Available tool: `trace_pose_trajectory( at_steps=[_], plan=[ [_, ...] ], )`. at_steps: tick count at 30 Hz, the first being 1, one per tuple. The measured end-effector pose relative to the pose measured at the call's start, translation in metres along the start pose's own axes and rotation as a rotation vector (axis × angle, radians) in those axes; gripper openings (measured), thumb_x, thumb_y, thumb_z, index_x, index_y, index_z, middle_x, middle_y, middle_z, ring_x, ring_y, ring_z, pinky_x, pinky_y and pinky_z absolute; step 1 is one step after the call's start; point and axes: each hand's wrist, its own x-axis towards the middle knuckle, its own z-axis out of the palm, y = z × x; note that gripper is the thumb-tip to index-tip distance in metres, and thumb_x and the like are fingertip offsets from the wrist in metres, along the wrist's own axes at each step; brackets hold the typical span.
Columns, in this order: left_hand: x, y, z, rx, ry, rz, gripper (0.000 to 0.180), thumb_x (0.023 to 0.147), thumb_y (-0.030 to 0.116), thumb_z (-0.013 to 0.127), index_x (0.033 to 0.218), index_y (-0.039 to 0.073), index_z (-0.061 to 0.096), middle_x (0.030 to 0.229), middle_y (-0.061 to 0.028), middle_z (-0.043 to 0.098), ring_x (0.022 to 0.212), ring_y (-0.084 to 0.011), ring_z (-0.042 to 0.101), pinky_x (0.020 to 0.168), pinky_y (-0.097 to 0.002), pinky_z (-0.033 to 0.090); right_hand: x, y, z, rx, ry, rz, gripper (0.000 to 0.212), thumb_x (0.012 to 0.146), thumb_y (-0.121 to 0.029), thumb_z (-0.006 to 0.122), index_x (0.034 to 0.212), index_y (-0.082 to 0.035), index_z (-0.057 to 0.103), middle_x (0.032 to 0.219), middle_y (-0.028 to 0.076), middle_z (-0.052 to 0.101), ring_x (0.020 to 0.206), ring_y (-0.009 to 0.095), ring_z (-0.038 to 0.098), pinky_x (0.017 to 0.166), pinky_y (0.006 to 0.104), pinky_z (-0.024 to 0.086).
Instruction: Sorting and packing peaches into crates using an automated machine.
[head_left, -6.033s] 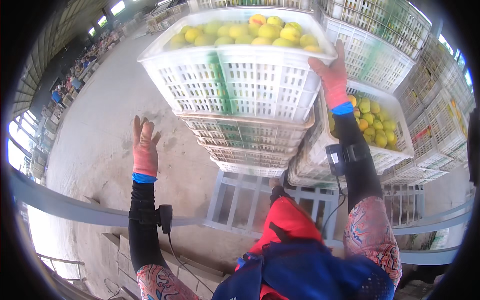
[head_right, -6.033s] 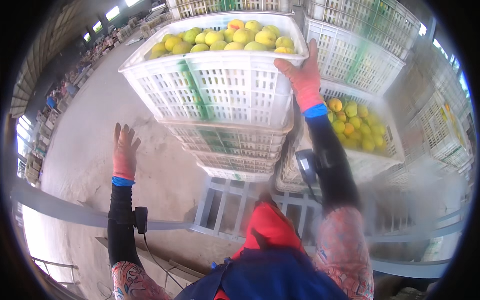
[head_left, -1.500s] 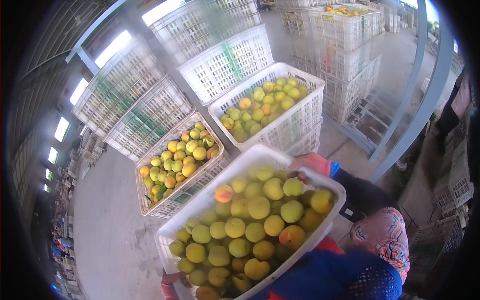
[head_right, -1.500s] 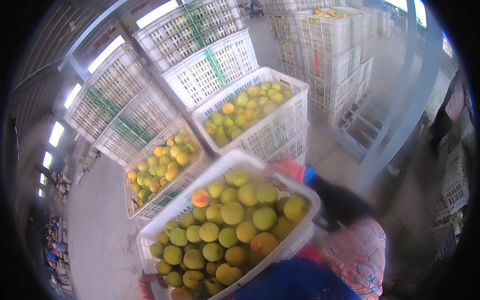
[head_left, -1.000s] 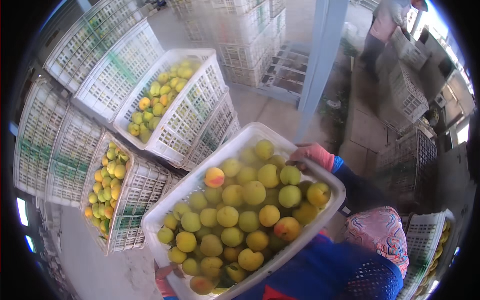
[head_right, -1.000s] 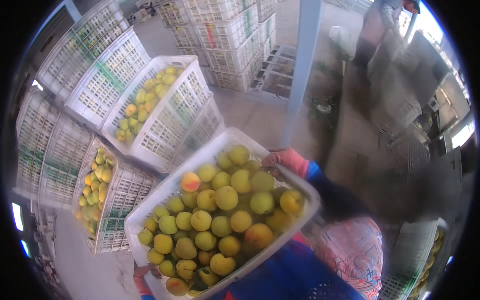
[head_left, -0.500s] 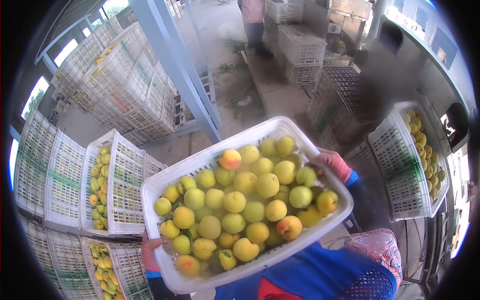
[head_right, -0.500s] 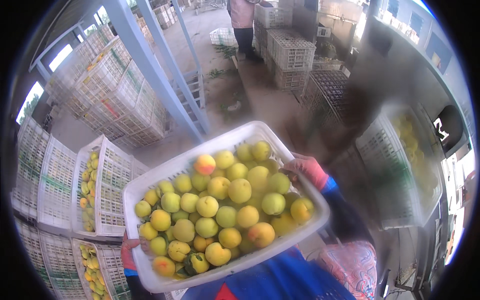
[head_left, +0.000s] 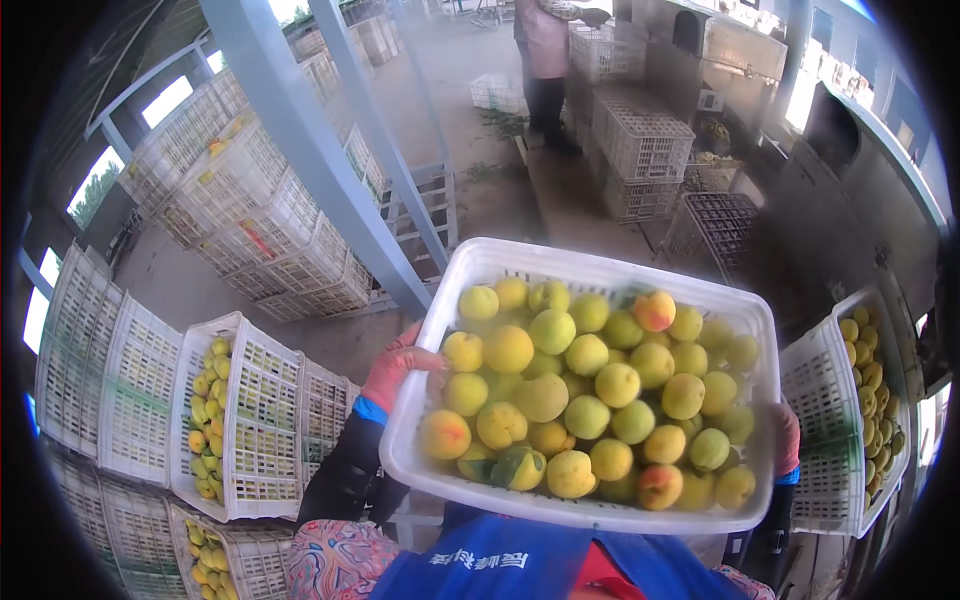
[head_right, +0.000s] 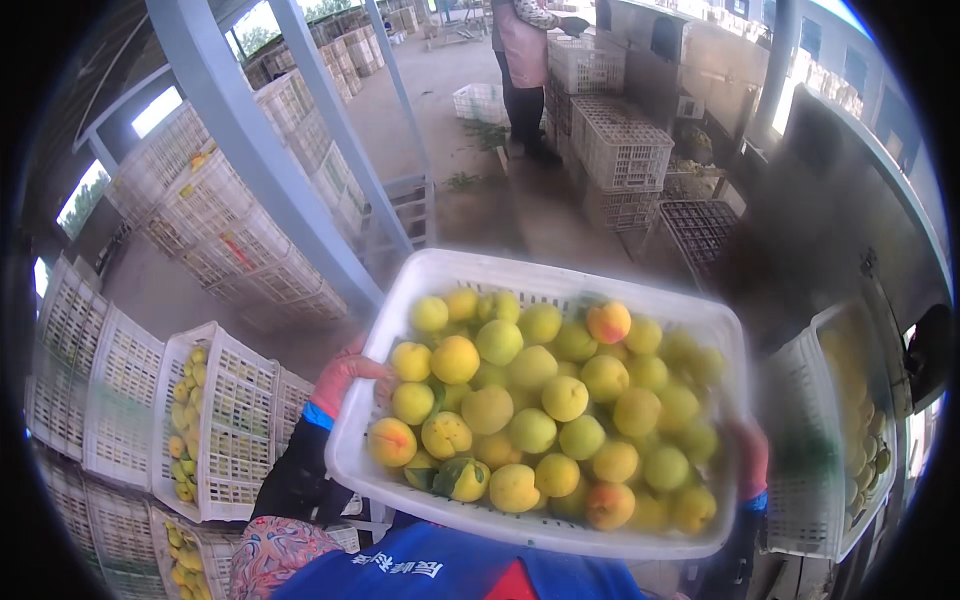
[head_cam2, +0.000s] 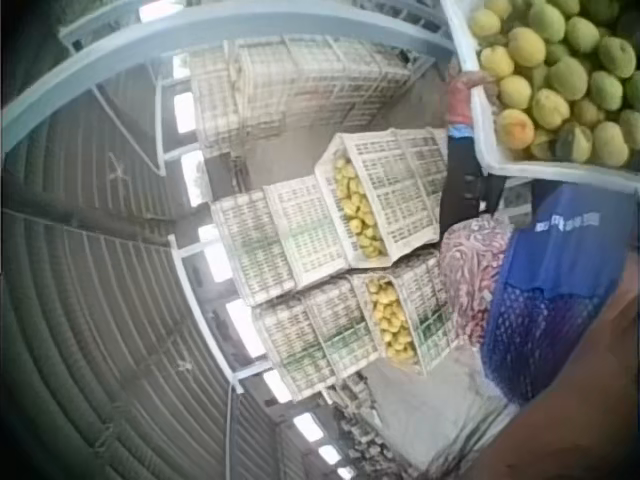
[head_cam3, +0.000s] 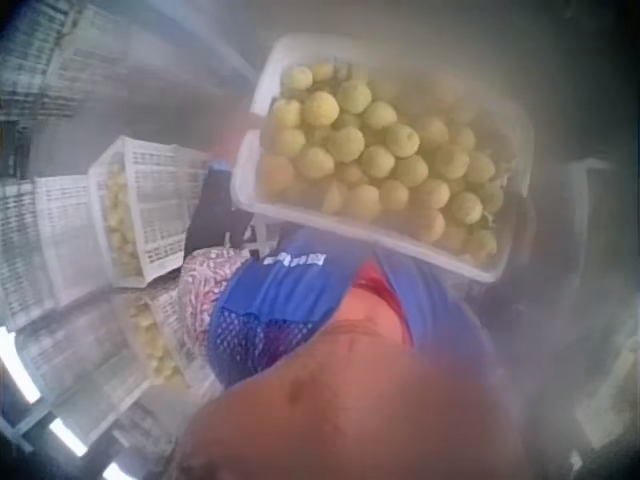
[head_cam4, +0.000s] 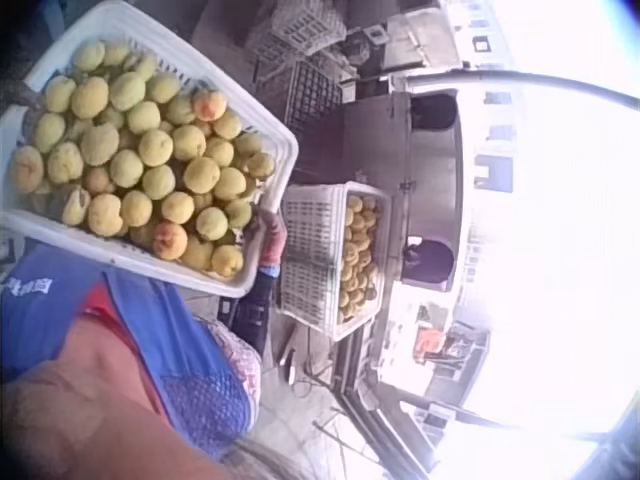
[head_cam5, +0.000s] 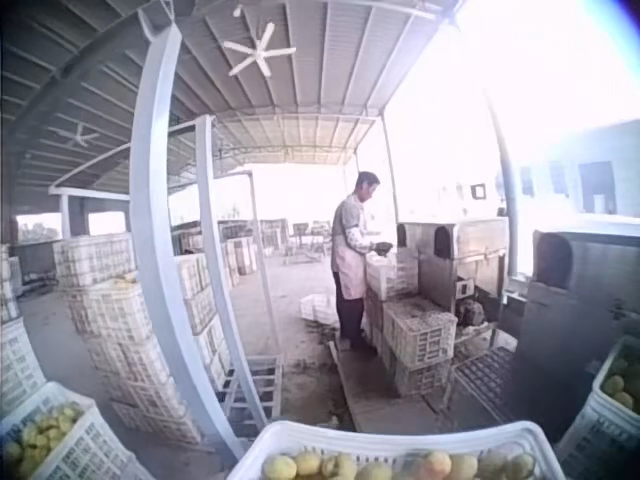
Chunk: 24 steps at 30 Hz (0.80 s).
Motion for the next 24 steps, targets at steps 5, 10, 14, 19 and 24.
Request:
trace_pose_trajectory(
  at_steps=[5, 10, 14, 19, 24],
  plan=[
    [0.134, 0.025, -0.009, 0.006, -0.109, 0.035, 0.07, 0.076, 0.002, 0.069, 0.143, 0.011, 0.052, 0.093, -0.0107, 0.069, 0.062, -0.0144, 0.064, 0.056, -0.0274, 0.054, 0.043, -0.01, 0.001, 0.321, 0.186, 0.31, 0.028, 0.088, -0.009, 0.062, 0.113, 0.001, 0.07, 0.106, 0.013, 0.071, 0.093, 0.022, 0.069, 0.081, 0.0339, 0.054],
    [0.246, 0.073, -0.007, 0.035, -0.249, -0.009, 0.072, 0.077, 0.005, 0.072, 0.145, 0.008, 0.049, 0.096, -0.0149, 0.068, 0.064, -0.0203, 0.067, 0.056, -0.0328, 0.06, 0.092, -0.062, 0.012, 0.508, 0.428, 0.434, 0.038, 0.092, -0.021, 0.059, 0.121, 0.002, 0.066, 0.1, 0.009, 0.069, 0.08, 0.018, 0.065, 0.072, 0.0307, 0.053],
    [0.311, 0.105, 0.028, 0.075, -0.327, -0.032, 0.071, 0.078, 0.004, 0.071, 0.146, 0.009, 0.048, 0.097, -0.0156, 0.067, 0.064, -0.0202, 0.067, 0.056, -0.0324, 0.059, 0.135, -0.129, 0.031, 0.685, 0.528, 0.546, 0.049, 0.088, -0.024, 0.062, 0.13, 0.001, 0.059, 0.088, 0.005, 0.065, 0.062, 0.013, 0.059, 0.055, 0.0266, 0.049],
    [0.366, 0.108, 0.07, 0.093, -0.319, -0.075, 0.063, 0.077, 0.003, 0.067, 0.138, 0.007, 0.052, 0.097, -0.013, 0.066, 0.065, -0.0184, 0.065, 0.057, -0.0307, 0.057, 0.161, -0.128, 0.026, 0.698, 0.576, 0.583, 0.05, 0.085, -0.023, 0.065, 0.127, 0.002, 0.057, 0.098, 0.009, 0.066, 0.081, 0.018, 0.063, 0.073, 0.031, 0.052],
    [0.43, 0.116, 0.123, 0.031, -0.405, -0.129, 0.069, 0.079, -0.002, 0.065, 0.145, 0.005, 0.046, 0.108, -0.0193, 0.067, 0.075, -0.0229, 0.069, 0.064, -0.0332, 0.061, 0.211, -0.086, -0.006, 0.762, 0.619, 0.609, 0.053, 0.087, -0.02, 0.064, 0.136, 0.0, 0.056, 0.094, 0.007, 0.067, 0.072, 0.013, 0.062, 0.061, 0.0273, 0.052]
  ],
)
